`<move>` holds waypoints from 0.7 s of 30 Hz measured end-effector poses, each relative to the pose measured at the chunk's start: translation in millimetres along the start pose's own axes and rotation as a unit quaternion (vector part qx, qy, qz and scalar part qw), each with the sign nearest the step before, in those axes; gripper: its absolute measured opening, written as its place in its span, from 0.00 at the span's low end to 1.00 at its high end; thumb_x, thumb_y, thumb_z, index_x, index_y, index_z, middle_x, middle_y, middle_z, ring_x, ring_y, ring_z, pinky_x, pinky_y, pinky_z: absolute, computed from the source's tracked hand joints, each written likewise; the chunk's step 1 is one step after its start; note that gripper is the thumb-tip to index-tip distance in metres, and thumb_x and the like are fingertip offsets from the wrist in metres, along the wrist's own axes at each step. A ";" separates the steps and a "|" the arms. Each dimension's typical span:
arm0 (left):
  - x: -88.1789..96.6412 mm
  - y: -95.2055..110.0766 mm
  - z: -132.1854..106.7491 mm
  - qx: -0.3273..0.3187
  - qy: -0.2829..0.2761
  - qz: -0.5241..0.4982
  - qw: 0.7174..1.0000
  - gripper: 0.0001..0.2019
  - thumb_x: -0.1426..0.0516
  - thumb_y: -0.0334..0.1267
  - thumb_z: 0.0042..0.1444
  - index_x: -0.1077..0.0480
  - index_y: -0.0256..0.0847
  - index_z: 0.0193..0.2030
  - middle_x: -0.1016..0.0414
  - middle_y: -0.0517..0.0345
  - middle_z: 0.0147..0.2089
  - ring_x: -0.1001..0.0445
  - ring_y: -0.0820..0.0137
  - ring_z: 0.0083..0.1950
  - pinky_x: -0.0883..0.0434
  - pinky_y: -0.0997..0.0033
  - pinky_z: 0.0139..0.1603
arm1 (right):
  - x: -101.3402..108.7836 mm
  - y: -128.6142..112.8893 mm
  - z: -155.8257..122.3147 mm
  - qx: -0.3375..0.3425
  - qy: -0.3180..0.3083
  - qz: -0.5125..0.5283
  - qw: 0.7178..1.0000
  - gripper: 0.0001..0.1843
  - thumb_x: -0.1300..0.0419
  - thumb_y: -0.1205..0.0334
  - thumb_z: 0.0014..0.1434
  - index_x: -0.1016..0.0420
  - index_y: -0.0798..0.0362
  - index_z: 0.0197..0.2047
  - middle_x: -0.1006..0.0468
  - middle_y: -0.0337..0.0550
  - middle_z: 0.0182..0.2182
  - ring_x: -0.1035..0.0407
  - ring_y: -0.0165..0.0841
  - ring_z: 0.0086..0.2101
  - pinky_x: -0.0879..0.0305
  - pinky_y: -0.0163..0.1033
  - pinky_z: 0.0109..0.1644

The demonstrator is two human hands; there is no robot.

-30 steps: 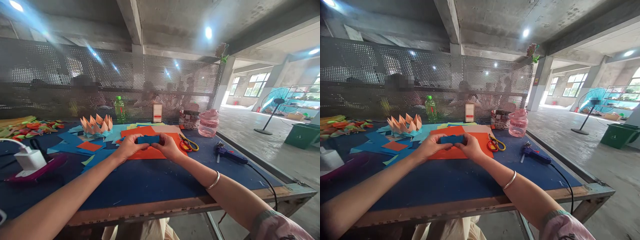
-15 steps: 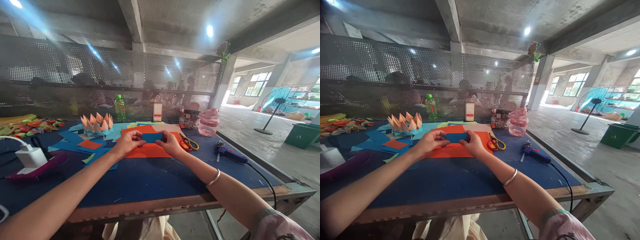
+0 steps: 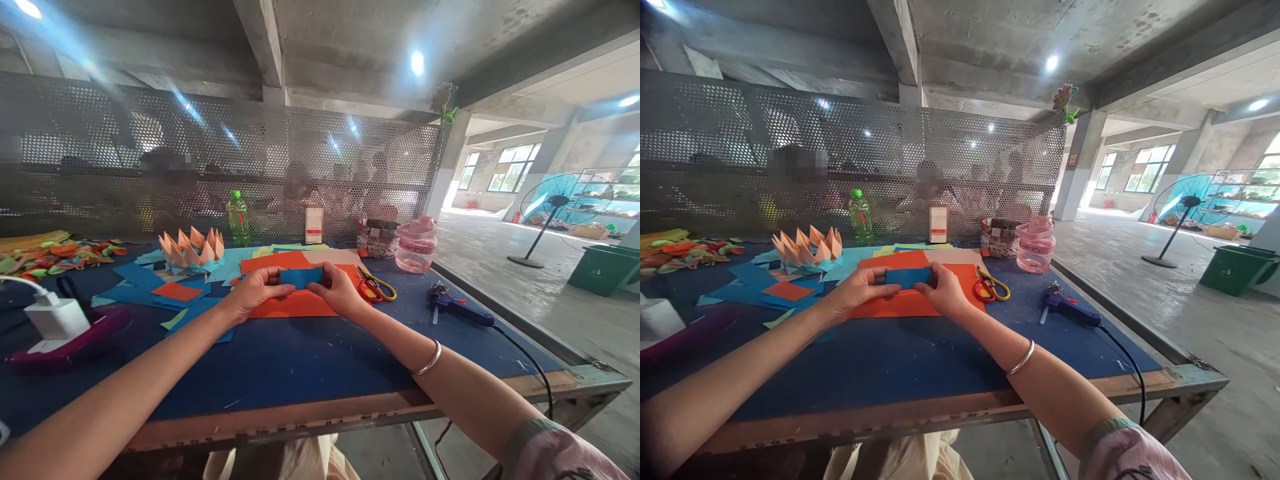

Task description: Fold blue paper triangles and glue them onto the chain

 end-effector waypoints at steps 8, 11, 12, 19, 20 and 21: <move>-8.3 -6.7 -0.5 0.021 -0.020 0.024 0.999 0.17 0.30 0.48 0.35 0.28 0.39 0.21 0.29 0.62 0.20 0.32 0.71 0.26 0.35 0.69 0.32 | -11.1 -5.0 -3.8 0.005 -0.026 0.004 1.000 0.17 0.35 0.60 0.49 0.32 0.52 0.42 0.31 0.33 0.27 0.36 0.29 0.27 0.40 0.35 0.34; -5.5 -7.5 0.7 0.029 -0.013 0.024 0.999 0.17 0.30 0.49 0.34 0.27 0.39 0.22 0.29 0.62 0.20 0.32 0.71 0.25 0.35 0.70 0.31 | -10.9 -4.0 -2.5 0.005 -0.030 -0.007 1.000 0.17 0.35 0.59 0.50 0.32 0.52 0.42 0.32 0.31 0.25 0.37 0.28 0.26 0.42 0.34 0.32; -4.0 -7.8 1.1 0.031 -0.009 0.024 0.999 0.17 0.30 0.49 0.34 0.27 0.38 0.23 0.28 0.62 0.20 0.32 0.71 0.25 0.35 0.70 0.31 | -10.2 -3.7 -1.9 0.005 -0.030 -0.012 0.999 0.17 0.35 0.60 0.50 0.32 0.52 0.43 0.32 0.31 0.25 0.37 0.28 0.26 0.42 0.34 0.31; 7.9 -8.1 2.8 0.036 0.013 0.044 0.998 0.19 0.30 0.51 0.33 0.30 0.38 0.17 0.30 0.62 0.17 0.35 0.73 0.23 0.38 0.71 0.29 | -2.1 -1.0 2.4 0.002 -0.019 -0.015 1.000 0.17 0.35 0.59 0.50 0.33 0.53 0.42 0.30 0.33 0.26 0.37 0.28 0.27 0.41 0.34 0.32; 9.0 -7.9 2.9 0.035 0.015 0.048 0.998 0.19 0.30 0.51 0.33 0.30 0.39 0.17 0.30 0.62 0.17 0.35 0.73 0.23 0.39 0.71 0.29 | -1.8 -0.6 2.7 0.002 -0.019 -0.015 1.000 0.17 0.35 0.58 0.50 0.33 0.53 0.42 0.30 0.33 0.26 0.37 0.28 0.27 0.40 0.34 0.32; 9.7 -7.6 3.0 0.034 0.017 0.050 0.998 0.20 0.30 0.51 0.33 0.31 0.39 0.17 0.30 0.62 0.18 0.35 0.73 0.23 0.39 0.71 0.29 | -1.7 -0.4 2.9 0.002 -0.018 -0.014 1.000 0.17 0.35 0.58 0.50 0.33 0.53 0.42 0.30 0.33 0.27 0.36 0.28 0.27 0.40 0.34 0.32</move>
Point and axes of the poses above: each hand's wrist, its own z-axis towards the middle knuckle, its own x-axis out of the back of the hand, y = z × x, the point moved 7 cm from there along z, towards the middle knuckle
